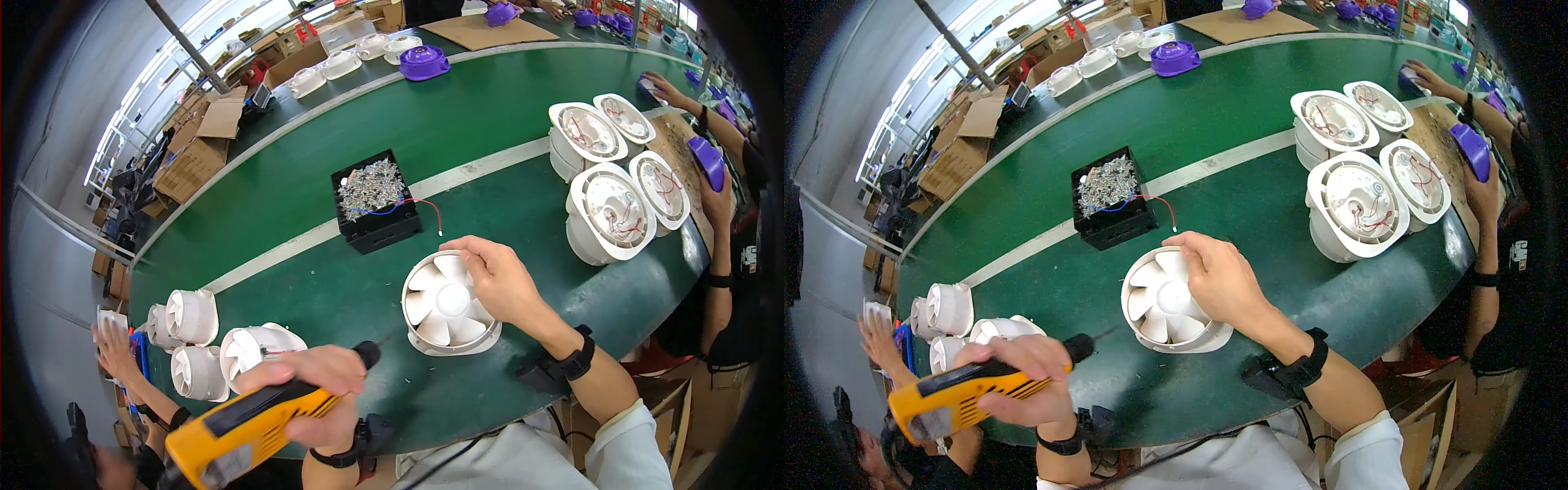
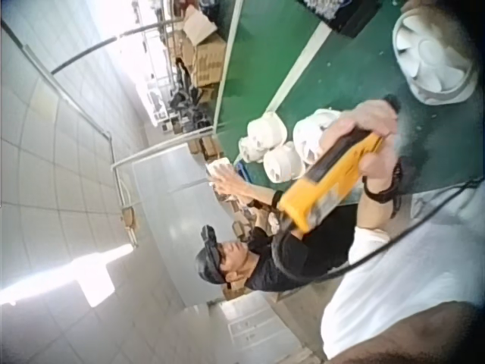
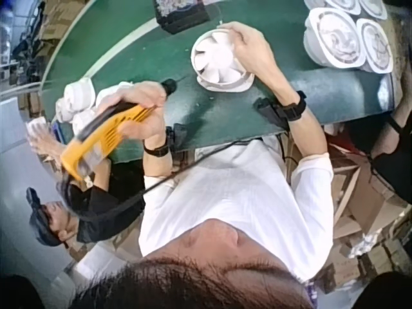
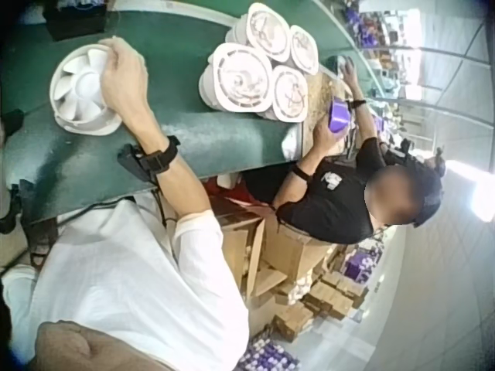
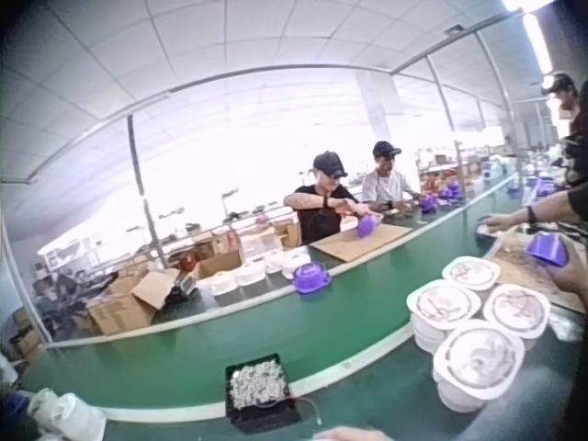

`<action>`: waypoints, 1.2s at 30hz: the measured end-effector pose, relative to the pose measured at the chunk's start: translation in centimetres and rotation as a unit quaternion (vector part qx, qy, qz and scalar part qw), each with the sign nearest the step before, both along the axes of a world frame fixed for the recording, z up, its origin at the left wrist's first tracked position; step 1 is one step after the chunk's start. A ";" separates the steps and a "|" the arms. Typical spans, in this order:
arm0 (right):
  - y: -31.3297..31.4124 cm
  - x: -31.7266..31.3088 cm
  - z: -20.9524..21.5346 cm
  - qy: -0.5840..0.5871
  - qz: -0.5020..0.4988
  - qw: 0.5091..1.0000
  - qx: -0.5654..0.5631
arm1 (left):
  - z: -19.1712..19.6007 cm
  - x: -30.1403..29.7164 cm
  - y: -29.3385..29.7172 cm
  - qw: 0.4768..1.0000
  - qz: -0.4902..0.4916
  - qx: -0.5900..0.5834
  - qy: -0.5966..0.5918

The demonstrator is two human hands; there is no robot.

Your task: The person uses a yellow power drill to fasten screws into white plastic fan housings on a green assembly table. They repeatedly pick up a fan unit, align it, and drive screws into the casing before moving the finished unit aside. Other workers are visible in the background performing similar assembly tasks.

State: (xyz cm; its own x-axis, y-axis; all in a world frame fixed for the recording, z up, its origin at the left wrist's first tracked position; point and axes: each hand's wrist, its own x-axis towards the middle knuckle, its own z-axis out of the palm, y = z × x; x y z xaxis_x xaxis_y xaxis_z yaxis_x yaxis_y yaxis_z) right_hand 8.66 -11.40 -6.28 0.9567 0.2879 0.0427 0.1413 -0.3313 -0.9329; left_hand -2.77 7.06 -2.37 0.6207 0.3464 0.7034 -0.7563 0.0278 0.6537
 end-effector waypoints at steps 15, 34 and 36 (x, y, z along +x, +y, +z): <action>2.8 -3.2 3.1 -0.453 0.264 0.816 -0.242 | 2.0 -2.6 1.3 0.997 0.055 0.037 -0.037; 5.7 -3.9 1.7 -0.499 0.257 0.773 -0.295 | 2.6 -4.9 2.8 0.998 0.027 0.021 -0.049; 4.9 -1.7 0.9 -0.495 0.228 0.810 -0.217 | 2.6 -4.4 2.2 0.999 0.020 0.012 -0.045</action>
